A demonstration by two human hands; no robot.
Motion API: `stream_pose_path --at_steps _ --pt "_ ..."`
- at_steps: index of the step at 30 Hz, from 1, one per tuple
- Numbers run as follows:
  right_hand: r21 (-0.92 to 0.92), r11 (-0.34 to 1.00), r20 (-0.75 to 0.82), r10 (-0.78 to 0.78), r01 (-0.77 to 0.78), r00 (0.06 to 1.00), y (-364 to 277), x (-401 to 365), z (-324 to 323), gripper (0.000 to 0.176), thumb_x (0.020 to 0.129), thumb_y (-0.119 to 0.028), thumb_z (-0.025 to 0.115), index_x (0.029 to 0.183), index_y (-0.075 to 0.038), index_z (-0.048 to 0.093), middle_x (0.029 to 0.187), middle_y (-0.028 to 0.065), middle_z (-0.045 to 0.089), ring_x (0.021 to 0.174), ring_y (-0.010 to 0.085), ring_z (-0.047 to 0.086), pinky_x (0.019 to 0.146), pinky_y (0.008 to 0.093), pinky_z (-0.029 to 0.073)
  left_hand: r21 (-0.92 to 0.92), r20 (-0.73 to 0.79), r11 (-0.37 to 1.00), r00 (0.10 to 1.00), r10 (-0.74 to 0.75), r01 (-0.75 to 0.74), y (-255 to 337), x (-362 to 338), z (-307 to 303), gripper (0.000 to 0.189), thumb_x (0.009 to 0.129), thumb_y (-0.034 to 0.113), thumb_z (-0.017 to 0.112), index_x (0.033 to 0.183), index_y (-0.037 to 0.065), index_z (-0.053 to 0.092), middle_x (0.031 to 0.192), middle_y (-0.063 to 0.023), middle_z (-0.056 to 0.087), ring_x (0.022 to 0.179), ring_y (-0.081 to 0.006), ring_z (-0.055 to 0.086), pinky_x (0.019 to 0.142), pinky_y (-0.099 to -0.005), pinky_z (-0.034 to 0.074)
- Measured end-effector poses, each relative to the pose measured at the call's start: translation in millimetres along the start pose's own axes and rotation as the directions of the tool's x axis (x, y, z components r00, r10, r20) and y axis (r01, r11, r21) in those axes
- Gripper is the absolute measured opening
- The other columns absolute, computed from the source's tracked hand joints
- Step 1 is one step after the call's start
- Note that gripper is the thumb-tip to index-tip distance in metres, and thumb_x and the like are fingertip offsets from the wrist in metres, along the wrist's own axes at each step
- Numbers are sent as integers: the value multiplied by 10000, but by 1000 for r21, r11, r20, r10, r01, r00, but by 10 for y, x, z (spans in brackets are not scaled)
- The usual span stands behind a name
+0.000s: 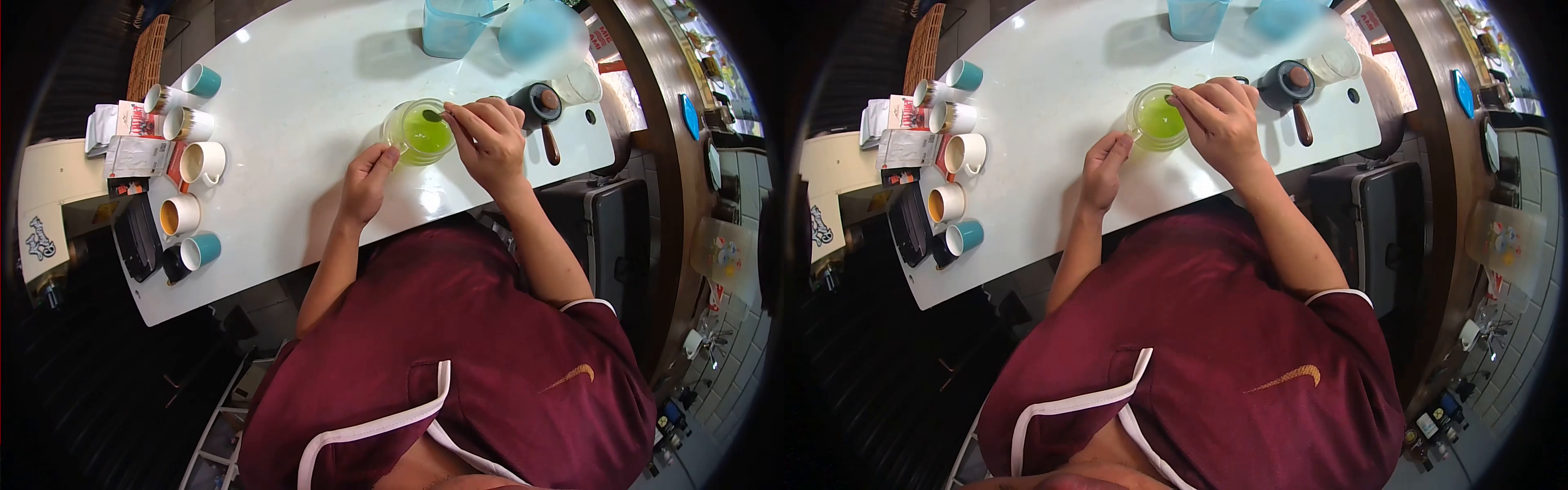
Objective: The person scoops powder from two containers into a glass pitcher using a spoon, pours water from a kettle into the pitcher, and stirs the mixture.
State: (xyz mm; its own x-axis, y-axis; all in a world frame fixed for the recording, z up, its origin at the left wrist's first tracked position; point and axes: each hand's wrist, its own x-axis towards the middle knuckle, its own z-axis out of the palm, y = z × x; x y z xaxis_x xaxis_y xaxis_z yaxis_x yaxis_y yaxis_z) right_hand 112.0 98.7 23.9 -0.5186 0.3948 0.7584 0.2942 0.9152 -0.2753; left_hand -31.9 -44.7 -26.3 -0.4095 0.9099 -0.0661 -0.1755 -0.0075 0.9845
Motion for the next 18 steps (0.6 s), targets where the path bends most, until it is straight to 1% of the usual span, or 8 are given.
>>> stream_pose_path --at_steps 1,2,3,5,6,10,12,18 --pt "15 1000 -2 16 -16 1000 -23 0 26 150 752 -146 749 897 -138 713 749 -38 629 755 145 582 694 289 359 9 10 1000 1000 0 0 -1 -3 -17 257 989 227 504 814 53 575 717 64 428 691 -45 359 641 -210 311" --pt "32 999 -2 32 -32 999 -50 5 53 153 753 -148 749 901 -139 715 756 -37 638 755 142 586 696 289 362 6 13 1000 1000 2 -2 -3 -12 -36 257 989 227 504 814 53 575 717 64 428 691 -45 359 641 -210 311" --pt "29 999 -2 30 -30 1000 -87 15 70 153 753 -148 749 901 -139 715 756 -37 638 755 142 586 696 289 362 -33 6 999 1000 -25 25 -8 -22 -52 258 990 229 501 808 59 567 713 62 423 678 -46 350 629 -210 303" --pt "79 996 21 42 -43 999 -173 25 97 135 744 -89 750 877 -102 726 766 -8 668 742 140 620 667 273 372 -74 -1 996 999 -50 49 -19 -33 -101 260 992 232 498 803 64 560 710 60 418 665 -47 341 616 -211 295" --pt "105 993 38 55 -59 998 -204 2 125 152 752 -136 750 901 -134 719 787 -22 668 746 140 600 695 293 372 -95 7 994 999 -50 51 -26 -36 -127 259 993 233 497 799 70 553 707 57 416 655 -48 336 607 -212 289" --pt "127 989 82 62 -73 995 -332 -9 114 128 757 -127 745 882 -127 714 781 -21 663 753 146 599 695 297 372 -140 42 988 998 -56 62 -74 -44 -228 263 997 230 486 786 80 531 697 53 408 639 -53 326 594 -215 278" --pt "78 993 130 81 -92 988 -372 25 49 117 766 -120 736 879 -120 706 778 -24 654 764 147 594 701 300 366 -152 52 986 997 -61 68 -42 -65 -249 265 999 225 482 782 80 524 694 54 400 637 -55 322 594 -216 278" --pt "-32 999 110 39 -35 993 -396 63 -18 139 767 -122 733 901 -126 698 781 -34 638 777 145 581 711 301 350 -137 88 987 993 -74 86 16 -88 -271 273 1003 208 468 761 84 493 687 57 374 632 -58 308 593 -220 276"
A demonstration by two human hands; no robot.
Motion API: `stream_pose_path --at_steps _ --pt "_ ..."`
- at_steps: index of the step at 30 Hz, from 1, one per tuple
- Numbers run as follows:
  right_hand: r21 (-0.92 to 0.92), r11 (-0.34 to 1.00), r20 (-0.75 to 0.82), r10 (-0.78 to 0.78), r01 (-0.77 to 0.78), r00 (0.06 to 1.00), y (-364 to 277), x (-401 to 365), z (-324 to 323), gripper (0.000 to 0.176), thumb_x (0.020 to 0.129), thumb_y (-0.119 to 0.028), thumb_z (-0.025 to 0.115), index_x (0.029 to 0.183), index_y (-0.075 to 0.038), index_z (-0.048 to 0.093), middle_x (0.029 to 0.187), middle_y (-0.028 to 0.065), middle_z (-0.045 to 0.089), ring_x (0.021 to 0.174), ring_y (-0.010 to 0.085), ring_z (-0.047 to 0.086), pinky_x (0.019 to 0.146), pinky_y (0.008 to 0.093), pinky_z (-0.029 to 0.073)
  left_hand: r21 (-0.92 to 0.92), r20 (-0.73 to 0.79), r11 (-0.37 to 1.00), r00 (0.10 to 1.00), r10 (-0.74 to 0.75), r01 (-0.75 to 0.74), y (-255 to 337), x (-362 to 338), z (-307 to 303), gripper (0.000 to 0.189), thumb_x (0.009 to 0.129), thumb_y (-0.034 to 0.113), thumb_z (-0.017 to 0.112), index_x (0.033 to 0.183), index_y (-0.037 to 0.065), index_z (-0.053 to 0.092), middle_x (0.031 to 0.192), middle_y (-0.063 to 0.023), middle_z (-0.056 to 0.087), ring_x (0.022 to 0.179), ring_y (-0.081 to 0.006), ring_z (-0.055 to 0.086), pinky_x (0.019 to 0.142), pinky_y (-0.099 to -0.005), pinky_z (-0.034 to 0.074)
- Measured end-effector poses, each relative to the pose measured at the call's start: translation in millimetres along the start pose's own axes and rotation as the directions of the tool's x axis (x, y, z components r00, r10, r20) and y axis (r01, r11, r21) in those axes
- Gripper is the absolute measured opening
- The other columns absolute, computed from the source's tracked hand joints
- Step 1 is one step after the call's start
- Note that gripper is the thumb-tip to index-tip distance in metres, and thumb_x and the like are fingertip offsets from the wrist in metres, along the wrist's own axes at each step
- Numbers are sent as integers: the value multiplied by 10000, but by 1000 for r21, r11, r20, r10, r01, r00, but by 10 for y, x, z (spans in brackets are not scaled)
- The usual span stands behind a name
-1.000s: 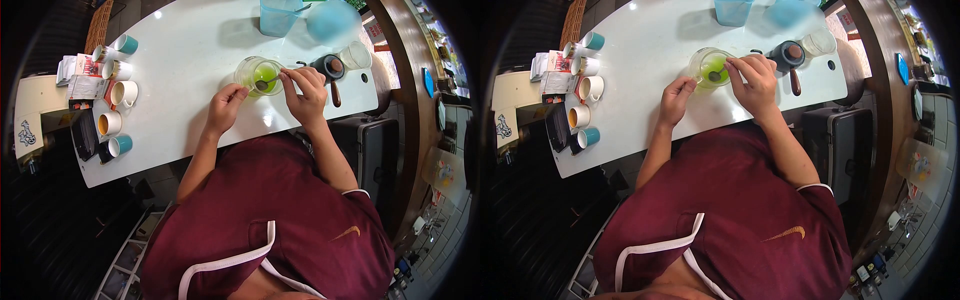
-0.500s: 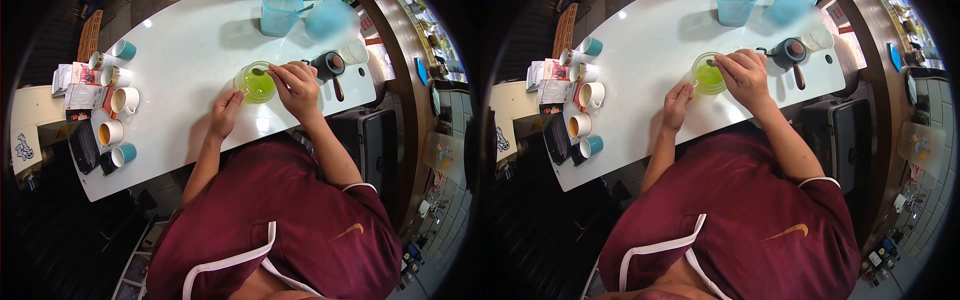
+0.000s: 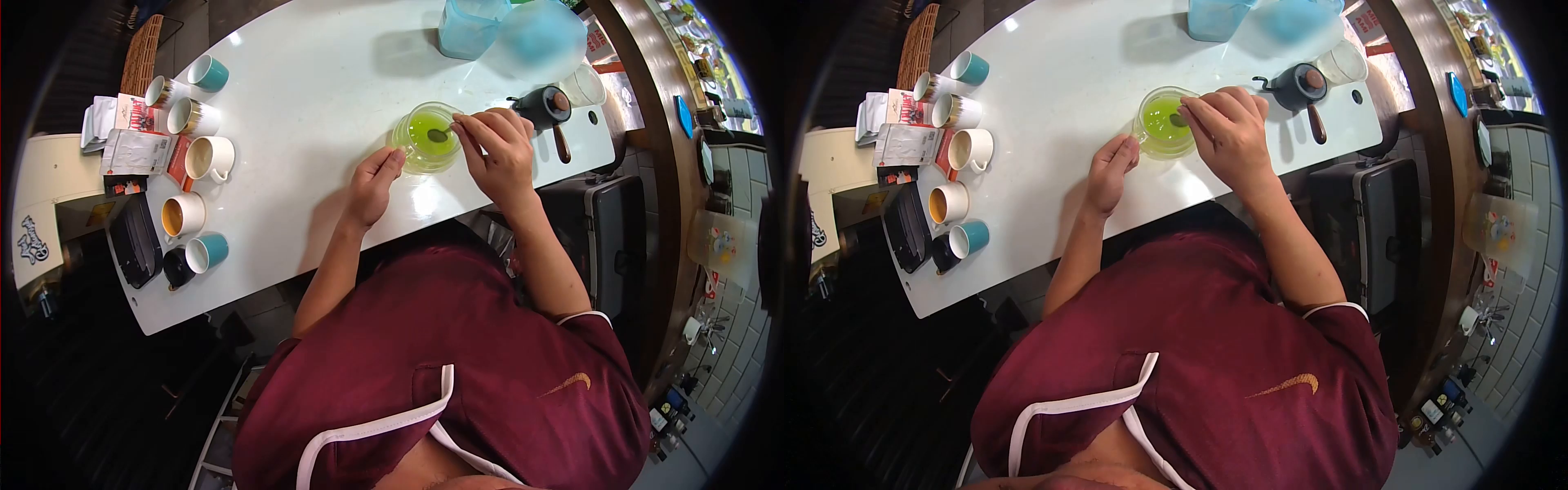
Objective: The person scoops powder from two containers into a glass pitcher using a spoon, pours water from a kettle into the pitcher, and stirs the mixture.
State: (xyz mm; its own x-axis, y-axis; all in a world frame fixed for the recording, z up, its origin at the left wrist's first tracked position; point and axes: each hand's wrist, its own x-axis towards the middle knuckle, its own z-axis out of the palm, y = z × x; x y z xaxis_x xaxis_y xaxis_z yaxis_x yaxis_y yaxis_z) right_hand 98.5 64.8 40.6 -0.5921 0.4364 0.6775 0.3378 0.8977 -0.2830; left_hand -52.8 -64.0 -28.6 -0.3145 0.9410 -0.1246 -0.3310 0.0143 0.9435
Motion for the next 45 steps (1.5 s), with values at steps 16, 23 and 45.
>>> stream_pose_path --at_steps 16,23,45 --pt "-16 994 -270 -111 110 957 76 -27 -458 293 652 -26 784 932 -87 722 782 7 656 741 168 598 690 267 373 -28 54 998 997 -61 62 46 30 110 333 1010 264 445 714 112 435 647 55 334 604 -69 285 568 -237 248" --pt "28 988 -292 -135 150 947 316 -25 -497 286 655 -33 785 928 -82 720 796 6 662 748 165 601 700 262 369 12 23 1000 999 -29 29 94 51 331 334 1014 271 435 725 104 439 643 56 329 600 -67 282 564 -235 245" --pt "104 938 -292 -288 330 912 817 45 -844 273 658 -79 791 923 -86 725 804 -9 666 750 156 584 706 260 370 -84 -84 996 996 26 -33 -16 62 964 347 1021 279 417 717 112 409 636 52 311 581 -68 266 541 -235 239"
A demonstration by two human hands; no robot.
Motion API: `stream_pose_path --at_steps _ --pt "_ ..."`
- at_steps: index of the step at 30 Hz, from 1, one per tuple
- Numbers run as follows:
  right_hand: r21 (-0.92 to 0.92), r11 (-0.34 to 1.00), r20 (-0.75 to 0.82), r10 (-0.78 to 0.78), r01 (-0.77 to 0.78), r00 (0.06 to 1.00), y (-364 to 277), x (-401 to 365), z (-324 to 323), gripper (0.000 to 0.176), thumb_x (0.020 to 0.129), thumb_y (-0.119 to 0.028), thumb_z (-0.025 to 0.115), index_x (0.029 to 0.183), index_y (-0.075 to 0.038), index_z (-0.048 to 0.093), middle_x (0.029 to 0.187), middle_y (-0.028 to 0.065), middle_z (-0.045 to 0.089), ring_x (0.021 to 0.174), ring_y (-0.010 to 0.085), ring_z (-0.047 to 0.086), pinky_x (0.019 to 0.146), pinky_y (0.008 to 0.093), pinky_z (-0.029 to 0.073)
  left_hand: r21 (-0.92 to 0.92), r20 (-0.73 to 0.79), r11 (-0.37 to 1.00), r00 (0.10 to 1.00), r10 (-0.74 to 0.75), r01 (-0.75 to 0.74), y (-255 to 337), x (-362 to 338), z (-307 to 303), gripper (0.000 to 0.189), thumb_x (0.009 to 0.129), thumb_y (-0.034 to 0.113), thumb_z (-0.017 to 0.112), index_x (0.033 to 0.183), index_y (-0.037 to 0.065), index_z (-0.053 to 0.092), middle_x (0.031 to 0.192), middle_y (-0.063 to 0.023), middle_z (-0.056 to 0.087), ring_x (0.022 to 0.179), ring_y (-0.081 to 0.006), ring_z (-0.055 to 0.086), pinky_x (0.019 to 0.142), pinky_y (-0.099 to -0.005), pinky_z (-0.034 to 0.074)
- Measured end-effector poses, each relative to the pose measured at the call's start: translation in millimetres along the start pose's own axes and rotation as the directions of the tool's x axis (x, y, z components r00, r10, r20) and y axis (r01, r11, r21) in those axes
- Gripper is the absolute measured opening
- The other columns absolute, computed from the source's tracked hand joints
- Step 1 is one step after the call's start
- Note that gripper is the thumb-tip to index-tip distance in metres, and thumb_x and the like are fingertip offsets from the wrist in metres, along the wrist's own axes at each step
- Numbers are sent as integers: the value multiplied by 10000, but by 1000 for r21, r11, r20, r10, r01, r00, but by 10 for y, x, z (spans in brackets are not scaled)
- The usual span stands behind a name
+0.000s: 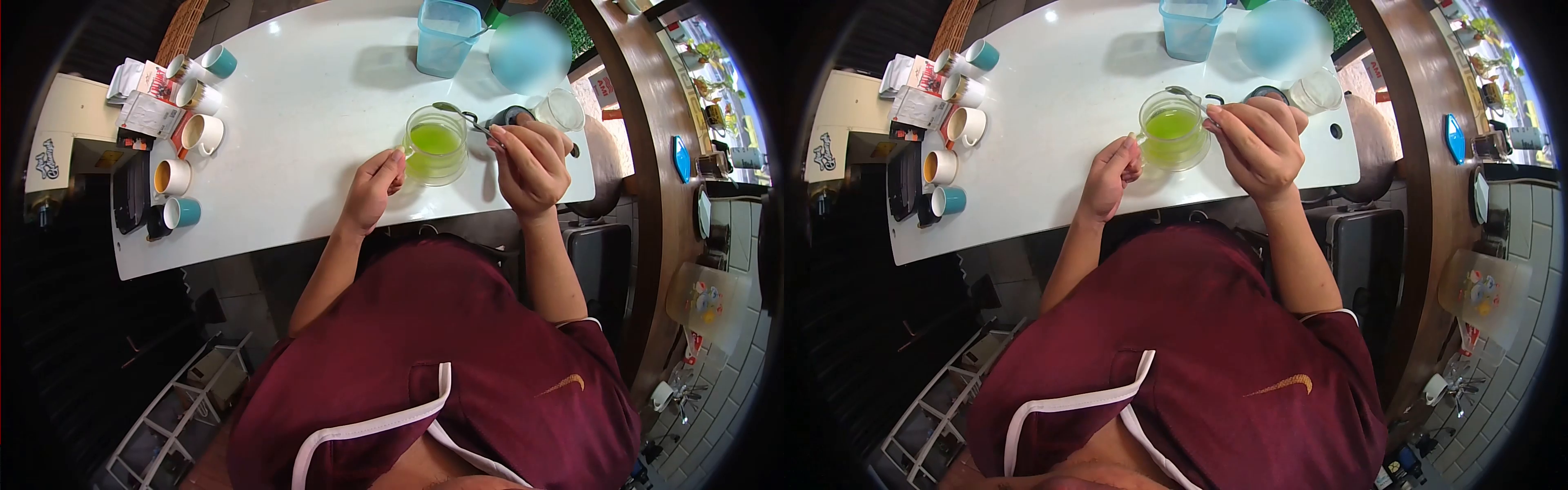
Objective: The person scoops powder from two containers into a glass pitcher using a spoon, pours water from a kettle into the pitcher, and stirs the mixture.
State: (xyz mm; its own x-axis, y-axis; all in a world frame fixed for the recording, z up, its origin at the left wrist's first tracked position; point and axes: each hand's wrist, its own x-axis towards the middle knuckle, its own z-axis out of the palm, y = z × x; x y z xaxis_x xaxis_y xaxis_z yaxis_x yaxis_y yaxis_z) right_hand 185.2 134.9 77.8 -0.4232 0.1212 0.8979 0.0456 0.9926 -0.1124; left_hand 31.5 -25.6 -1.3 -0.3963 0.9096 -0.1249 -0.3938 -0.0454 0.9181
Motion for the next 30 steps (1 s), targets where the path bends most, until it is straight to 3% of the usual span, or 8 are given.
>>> stream_pose_path --at_steps 30 --pt "-9 1000 -17 5 -5 1000 -11 2 63 288 653 -77 795 929 -77 717 811 -2 671 745 162 581 706 267 370 47 20 999 1000 -14 13 114 86 -88 350 1024 279 411 718 110 411 637 53 314 579 -64 264 541 -230 240"
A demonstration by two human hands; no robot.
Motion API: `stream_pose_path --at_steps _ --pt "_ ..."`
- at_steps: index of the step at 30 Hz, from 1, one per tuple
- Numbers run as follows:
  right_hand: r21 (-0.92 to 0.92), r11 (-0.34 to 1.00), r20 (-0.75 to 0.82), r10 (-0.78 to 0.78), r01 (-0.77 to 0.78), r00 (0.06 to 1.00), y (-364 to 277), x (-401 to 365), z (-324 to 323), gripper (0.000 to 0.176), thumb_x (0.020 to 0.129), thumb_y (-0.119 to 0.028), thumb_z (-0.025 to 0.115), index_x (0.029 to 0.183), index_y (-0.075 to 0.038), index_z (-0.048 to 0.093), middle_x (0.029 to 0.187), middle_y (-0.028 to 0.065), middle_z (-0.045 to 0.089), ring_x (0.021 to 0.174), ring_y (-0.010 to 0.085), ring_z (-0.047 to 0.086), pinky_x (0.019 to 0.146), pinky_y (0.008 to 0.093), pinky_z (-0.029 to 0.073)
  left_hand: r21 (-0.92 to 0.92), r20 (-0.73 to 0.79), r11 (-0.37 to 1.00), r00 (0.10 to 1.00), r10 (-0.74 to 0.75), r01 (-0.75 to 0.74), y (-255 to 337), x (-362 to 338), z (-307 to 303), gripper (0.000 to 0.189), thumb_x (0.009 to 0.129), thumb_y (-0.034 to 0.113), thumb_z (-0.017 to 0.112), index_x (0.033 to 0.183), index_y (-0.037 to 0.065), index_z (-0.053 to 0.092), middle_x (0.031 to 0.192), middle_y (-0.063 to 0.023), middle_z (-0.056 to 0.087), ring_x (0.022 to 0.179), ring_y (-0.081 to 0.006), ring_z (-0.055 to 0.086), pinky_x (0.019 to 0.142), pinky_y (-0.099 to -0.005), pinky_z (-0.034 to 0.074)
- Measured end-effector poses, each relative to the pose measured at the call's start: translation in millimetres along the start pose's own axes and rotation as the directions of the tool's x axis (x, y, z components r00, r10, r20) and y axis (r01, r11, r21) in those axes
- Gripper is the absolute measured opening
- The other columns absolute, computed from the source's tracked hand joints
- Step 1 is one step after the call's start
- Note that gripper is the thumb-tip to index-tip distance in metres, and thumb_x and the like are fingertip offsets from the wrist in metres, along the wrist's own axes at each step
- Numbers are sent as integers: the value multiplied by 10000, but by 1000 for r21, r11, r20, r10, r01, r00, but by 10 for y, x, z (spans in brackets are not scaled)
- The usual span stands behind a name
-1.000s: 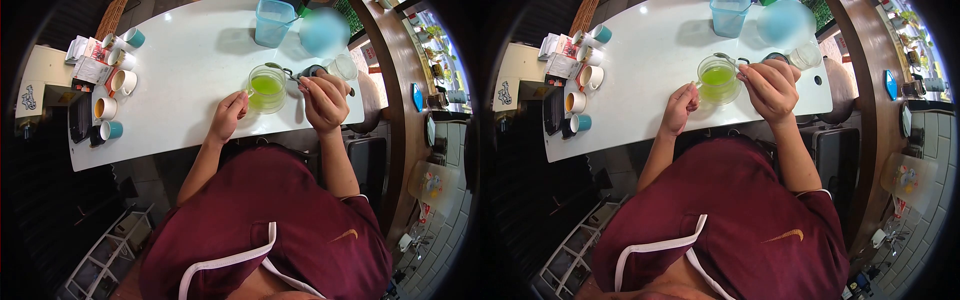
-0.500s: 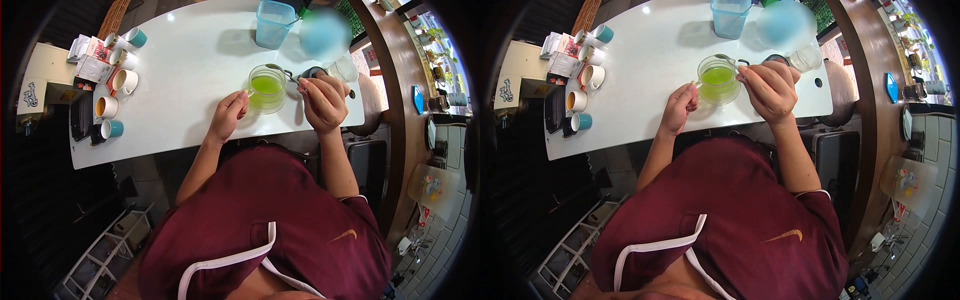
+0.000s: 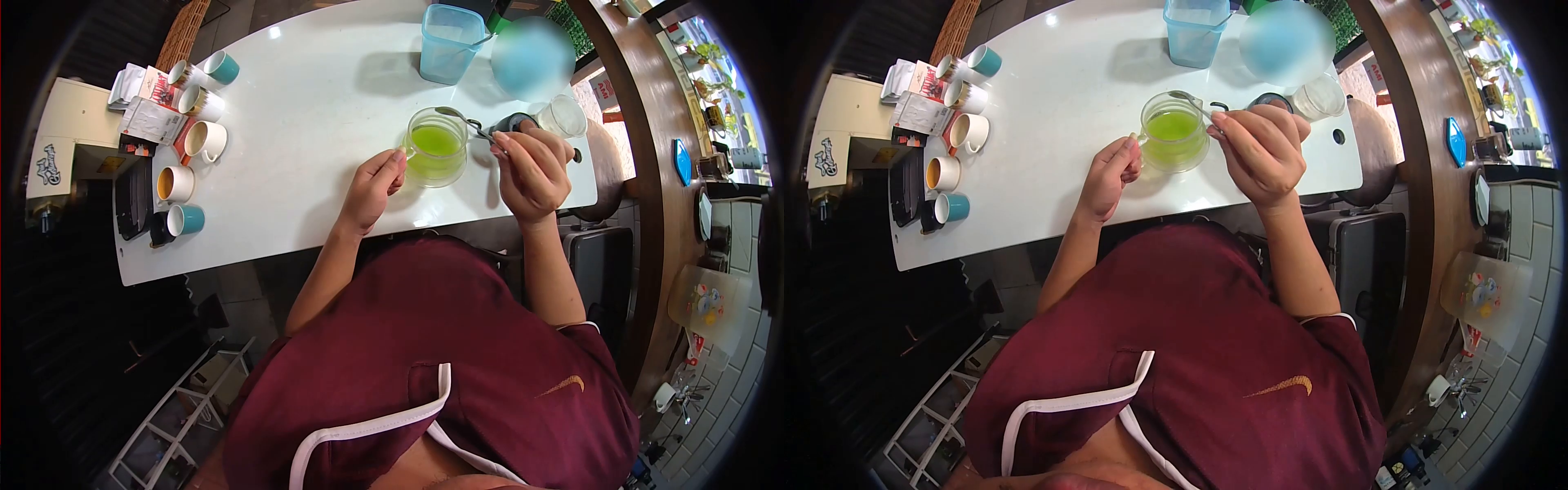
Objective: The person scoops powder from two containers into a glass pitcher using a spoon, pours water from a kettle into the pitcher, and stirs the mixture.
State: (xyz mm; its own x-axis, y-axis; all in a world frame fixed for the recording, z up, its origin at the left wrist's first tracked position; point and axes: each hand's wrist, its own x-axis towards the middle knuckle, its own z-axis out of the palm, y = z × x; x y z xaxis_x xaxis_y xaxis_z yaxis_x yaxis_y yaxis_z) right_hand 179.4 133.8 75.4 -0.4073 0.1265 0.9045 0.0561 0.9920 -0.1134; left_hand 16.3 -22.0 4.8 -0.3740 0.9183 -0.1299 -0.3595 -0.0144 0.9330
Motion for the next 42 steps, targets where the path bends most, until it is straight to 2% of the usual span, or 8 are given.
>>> stream_pose_path --at_steps 9,13,15,22,27,32,37,42 --pt "-30 1000 48 -6 8 999 -29 -23 37 278 658 -81 793 925 -83 715 811 -3 670 746 158 586 689 268 360 19 20 1000 1000 -6 5 40 53 -45 351 1023 278 413 717 107 420 637 51 333 580 -61 270 541 -227 244" --pt "-48 999 -4 8 -9 1000 -46 -14 59 277 656 -76 791 922 -81 713 811 -4 668 747 159 588 685 269 361 15 29 1000 1000 -7 7 24 82 -60 349 1021 278 416 719 104 424 636 51 332 581 -61 270 539 -228 242" --pt "-35 999 57 7 -5 998 -58 -28 60 282 652 -74 791 922 -81 711 811 -4 667 745 159 589 682 271 363 25 43 1000 999 -9 8 26 92 -78 348 1021 278 418 720 104 427 635 51 331 581 -62 270 538 -228 242" --pt "-100 995 29 18 -15 999 -87 -22 47 285 653 -77 791 927 -82 712 810 -2 667 742 158 585 694 270 354 31 80 999 997 -23 21 47 139 -138 343 1019 281 421 727 102 435 634 54 325 584 -65 269 545 -232 243" --pt "-153 986 24 63 -59 998 -169 -15 44 274 658 -85 792 922 -83 715 804 -8 665 748 158 584 700 269 352 26 116 999 992 -44 42 55 188 -194 346 1018 284 422 724 102 439 640 56 320 587 -66 268 549 -233 240" --pt "-185 977 94 124 -105 988 -229 -124 120 266 650 -84 795 904 -80 717 803 -1 665 748 160 585 698 273 352 27 151 997 986 -74 71 82 230 -234 342 1016 276 430 722 102 443 644 58 319 594 -67 273 553 -232 240" --pt "-261 955 14 148 -139 989 -352 -73 77 280 638 -76 801 906 -79 720 797 3 665 725 164 584 699 269 353 78 220 996 974 -58 42 66 284 -301 347 1011 254 441 705 89 439 659 55 338 616 -66 282 583 -233 255" --pt "-311 935 62 200 -172 978 -408 -182 161 293 652 -98 803 932 -102 720 807 -19 668 737 151 578 712 265 349 86 282 995 956 -78 56 31 331 -357 328 1002 233 453 710 84 451 671 52 355 636 -68 297 605 -235 268"
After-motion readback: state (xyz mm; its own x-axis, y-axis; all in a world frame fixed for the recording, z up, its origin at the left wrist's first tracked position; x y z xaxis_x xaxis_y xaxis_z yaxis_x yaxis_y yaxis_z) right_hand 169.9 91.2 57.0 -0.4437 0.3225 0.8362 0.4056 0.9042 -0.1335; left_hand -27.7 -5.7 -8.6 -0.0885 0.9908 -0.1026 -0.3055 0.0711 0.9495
